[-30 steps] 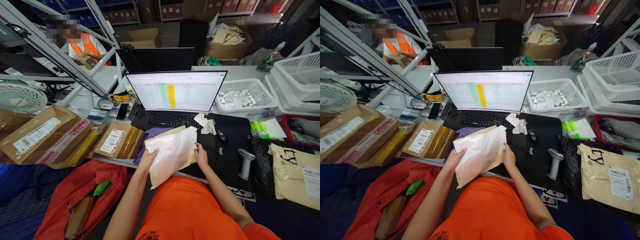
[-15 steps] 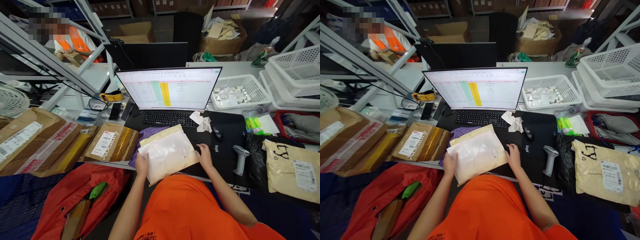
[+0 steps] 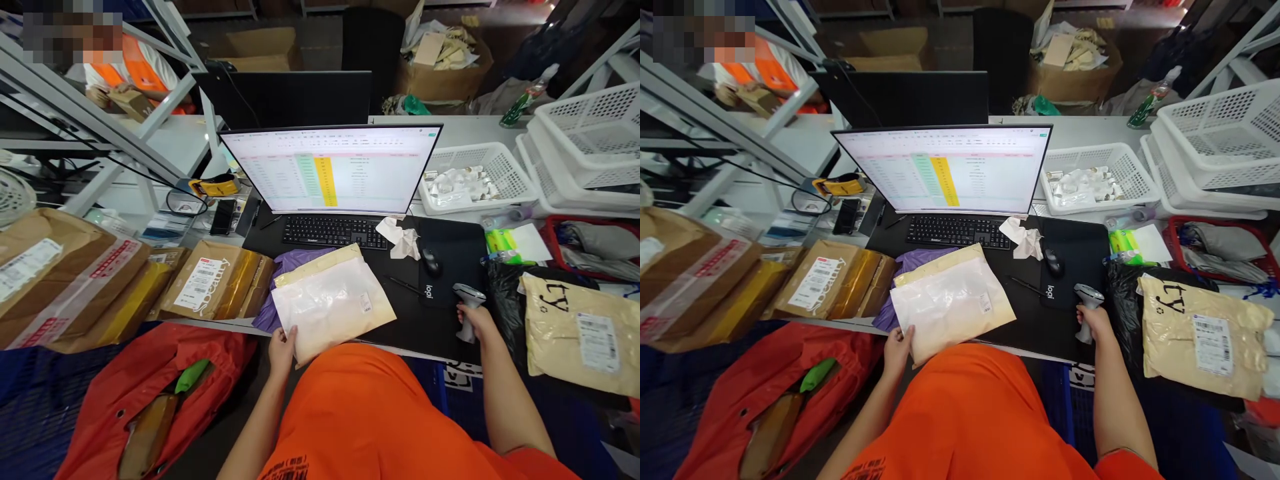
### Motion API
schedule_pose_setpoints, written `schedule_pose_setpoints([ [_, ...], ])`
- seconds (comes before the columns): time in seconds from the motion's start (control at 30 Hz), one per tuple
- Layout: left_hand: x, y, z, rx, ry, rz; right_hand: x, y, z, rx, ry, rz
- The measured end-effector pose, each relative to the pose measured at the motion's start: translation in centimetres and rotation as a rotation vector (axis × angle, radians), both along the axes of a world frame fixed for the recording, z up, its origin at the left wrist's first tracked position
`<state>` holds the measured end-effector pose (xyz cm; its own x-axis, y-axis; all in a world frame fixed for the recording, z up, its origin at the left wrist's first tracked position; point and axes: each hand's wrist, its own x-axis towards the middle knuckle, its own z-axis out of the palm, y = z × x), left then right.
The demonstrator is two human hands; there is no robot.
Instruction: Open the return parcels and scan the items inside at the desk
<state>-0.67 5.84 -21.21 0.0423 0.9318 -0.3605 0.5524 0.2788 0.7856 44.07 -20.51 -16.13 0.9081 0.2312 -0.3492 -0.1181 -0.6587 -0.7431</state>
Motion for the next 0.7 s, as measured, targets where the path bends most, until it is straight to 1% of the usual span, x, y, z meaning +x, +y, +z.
schedule_pose_setpoints([
  [0.07, -0.4, -0.9, -0.4, -0.043, 0.009, -0.032, -0.7, 1.0, 0.4, -0.016, 0.213, 0.097],
  [0.17, -0.6, -1.8, -0.9, -0.054, 0.011, -0.023, -3.8, 2.7, 0.8, -0.006, 0.437, 0.267],
  [0.23, -0.6, -2.1, -1.1, -0.039, 0.006, 0.003, -6.6, 3.8, 0.9, -0.002, 0.5, 0.339],
  [0.3, -0.6, -2.2, -1.1, -0.026, 0.004, 0.014, -9.1, 4.7, 1.1, -0.009, 0.522, 0.377],
  [0.37, -0.6, -2.3, -1.2, -0.012, 0.003, 0.006, -10.8, 5.4, 1.5, -0.019, 0.531, 0.408],
  [0.43, -0.8, -2.4, -1.2, 0.0, -0.004, -0.004, -11.7, 5.9, 1.9, -0.026, 0.533, 0.445],
  [0.53, -1.0, -2.7, -1.5, -0.003, -0.029, 0.003, -11.6, 5.9, 2.0, -0.029, 0.525, 0.512],
  [0.6, -1.1, -2.8, -1.7, -0.025, -0.062, 0.028, -10.4, 5.3, 1.2, -0.043, 0.474, 0.505],
  [0.63, -1.1, -2.9, -1.8, -0.038, -0.081, 0.041, -9.5, 4.8, 0.5, -0.063, 0.421, 0.465],
  [0.7, -1.0, -2.9, -1.9, -0.058, -0.113, 0.059, -6.9, 3.6, -1.0, -0.129, 0.289, 0.332],
])
